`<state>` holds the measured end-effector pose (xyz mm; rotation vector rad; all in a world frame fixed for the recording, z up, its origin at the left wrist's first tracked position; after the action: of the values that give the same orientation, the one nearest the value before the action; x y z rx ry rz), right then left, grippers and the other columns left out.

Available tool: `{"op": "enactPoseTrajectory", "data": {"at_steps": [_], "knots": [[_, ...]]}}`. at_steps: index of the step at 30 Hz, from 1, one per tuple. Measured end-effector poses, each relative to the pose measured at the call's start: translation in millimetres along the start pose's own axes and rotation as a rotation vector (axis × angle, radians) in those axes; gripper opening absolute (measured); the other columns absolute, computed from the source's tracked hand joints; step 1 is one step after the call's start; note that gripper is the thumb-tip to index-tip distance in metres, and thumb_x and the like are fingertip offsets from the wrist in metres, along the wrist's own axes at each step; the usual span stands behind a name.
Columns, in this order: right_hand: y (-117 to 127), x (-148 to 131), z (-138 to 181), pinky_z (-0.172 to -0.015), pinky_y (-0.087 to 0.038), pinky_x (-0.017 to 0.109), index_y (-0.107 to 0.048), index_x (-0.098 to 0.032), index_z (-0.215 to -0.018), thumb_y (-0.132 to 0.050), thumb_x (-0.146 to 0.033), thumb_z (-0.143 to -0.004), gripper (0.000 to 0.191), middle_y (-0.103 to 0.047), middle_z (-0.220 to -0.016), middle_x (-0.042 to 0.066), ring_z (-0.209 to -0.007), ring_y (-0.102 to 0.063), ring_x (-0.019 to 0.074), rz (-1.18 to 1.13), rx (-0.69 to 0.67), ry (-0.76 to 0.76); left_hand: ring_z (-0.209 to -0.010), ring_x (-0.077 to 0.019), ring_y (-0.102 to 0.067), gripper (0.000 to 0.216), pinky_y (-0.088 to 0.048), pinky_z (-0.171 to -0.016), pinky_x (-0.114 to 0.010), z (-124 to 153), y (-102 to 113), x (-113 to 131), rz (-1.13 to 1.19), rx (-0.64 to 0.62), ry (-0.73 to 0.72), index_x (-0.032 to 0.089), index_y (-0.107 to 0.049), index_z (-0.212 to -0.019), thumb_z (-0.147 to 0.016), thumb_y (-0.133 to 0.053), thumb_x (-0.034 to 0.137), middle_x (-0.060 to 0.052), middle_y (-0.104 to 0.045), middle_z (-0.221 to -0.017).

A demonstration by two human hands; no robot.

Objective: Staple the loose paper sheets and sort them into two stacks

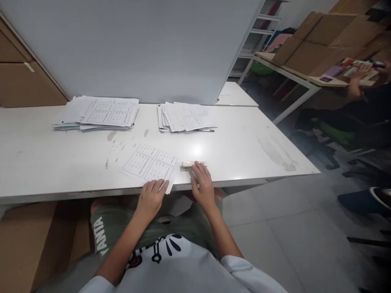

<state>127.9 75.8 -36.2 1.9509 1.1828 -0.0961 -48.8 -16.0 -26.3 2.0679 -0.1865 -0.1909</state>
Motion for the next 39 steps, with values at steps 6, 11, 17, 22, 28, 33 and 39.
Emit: {"op": "enactPoseTrajectory", "data": {"at_steps": [6,11,17,22,28,33,39], "knots": [[-3.4,-1.9,4.0,-0.112,-0.043,0.051,-0.042,-0.023,-0.145,-0.045,-0.016,-0.095,0.051,-0.055,-0.142,0.011,-0.141,-0.040,0.0255,0.047,0.046,0.026,-0.078,-0.0191,-0.064,0.035,-0.049,-0.072,-0.033,5.1,33.0,-22.4,-0.099,0.200,-0.197,0.016,-0.064,-0.112,-0.085,-0.049,-0.002,-0.007,-0.072,-0.089],[-10.8,-4.5,6.7,-0.106,-0.046,0.050,-0.037,-0.022,-0.149,-0.041,-0.015,-0.095,0.055,-0.055,-0.141,0.013,-0.138,-0.044,0.0281,0.126,0.085,0.047,-0.079,-0.0137,-0.069,0.037,-0.053,-0.069,-0.024,-32.8,83.0,-116.6,-0.216,0.361,-0.186,0.020,-0.062,-0.124,-0.091,-0.050,0.009,-0.005,-0.075,-0.107],[-24.4,-7.0,4.8,-0.105,-0.044,0.046,-0.026,-0.016,-0.155,-0.041,-0.016,-0.094,0.063,-0.051,-0.146,0.016,-0.141,-0.040,0.0304,0.294,0.097,0.008,-0.112,-0.0227,-0.065,0.046,-0.054,-0.095,-0.044,-108.1,169.7,-263.2,-0.286,0.687,0.437,0.008,-0.051,-0.137,-0.101,-0.038,0.033,-0.010,-0.063,-0.132],[-30.0,-8.8,3.7,-0.103,-0.042,0.040,-0.018,-0.015,-0.157,-0.041,-0.016,-0.094,0.067,-0.050,-0.147,0.015,-0.142,-0.039,0.0293,0.352,0.093,0.013,-0.142,-0.0256,-0.039,0.047,-0.039,-0.114,-0.050,-157.8,128.4,-287.2,-0.235,0.276,0.334,0.024,-0.047,-0.143,-0.101,-0.028,0.034,-0.002,-0.052,-0.147],[-30.7,-11.5,-0.9,-0.106,-0.038,0.040,-0.012,-0.015,-0.158,-0.039,-0.013,-0.094,0.070,-0.045,-0.151,0.015,-0.144,-0.036,0.0280,0.364,0.024,-0.002,-0.120,-0.0312,-0.061,0.050,-0.050,-0.100,-0.049,-171.3,-4.9,-302.1,-0.108,-0.187,0.464,0.016,-0.054,-0.135,-0.095,-0.044,0.044,-0.013,-0.065,-0.130],[-31.6,-14.9,-4.3,-0.106,-0.037,0.039,-0.011,-0.013,-0.158,-0.037,-0.013,-0.094,0.069,-0.043,-0.152,0.014,-0.145,-0.033,0.0274,0.371,0.010,-0.018,-0.139,-0.0390,-0.040,0.065,-0.034,-0.109,-0.063,-181.1,-39.4,-311.7,-0.067,-0.269,0.445,0.009,-0.043,-0.143,-0.097,-0.036,0.054,-0.019,-0.047,-0.148],[-31.1,-14.8,-5.1,-0.106,-0.036,0.038,-0.010,-0.015,-0.158,-0.036,-0.014,-0.094,0.069,-0.043,-0.153,0.012,-0.145,-0.033,0.0265,0.354,0.013,-0.029,-0.151,-0.0269,-0.016,0.063,-0.019,-0.121,-0.044,-231.2,-67.6,-194.8,0.073,-0.261,0.020,0.016,-0.033,-0.152,-0.099,-0.034,0.049,-0.012,-0.018,-0.163]]}}
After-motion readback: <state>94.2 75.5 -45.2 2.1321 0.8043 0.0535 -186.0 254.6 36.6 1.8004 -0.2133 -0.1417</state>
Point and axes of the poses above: each hand's wrist, its own z-axis away from the middle knuckle, its own y-axis out of the back of the hand, x = y × z, the point moved 5 cm from there along -z, towards the middle knuckle
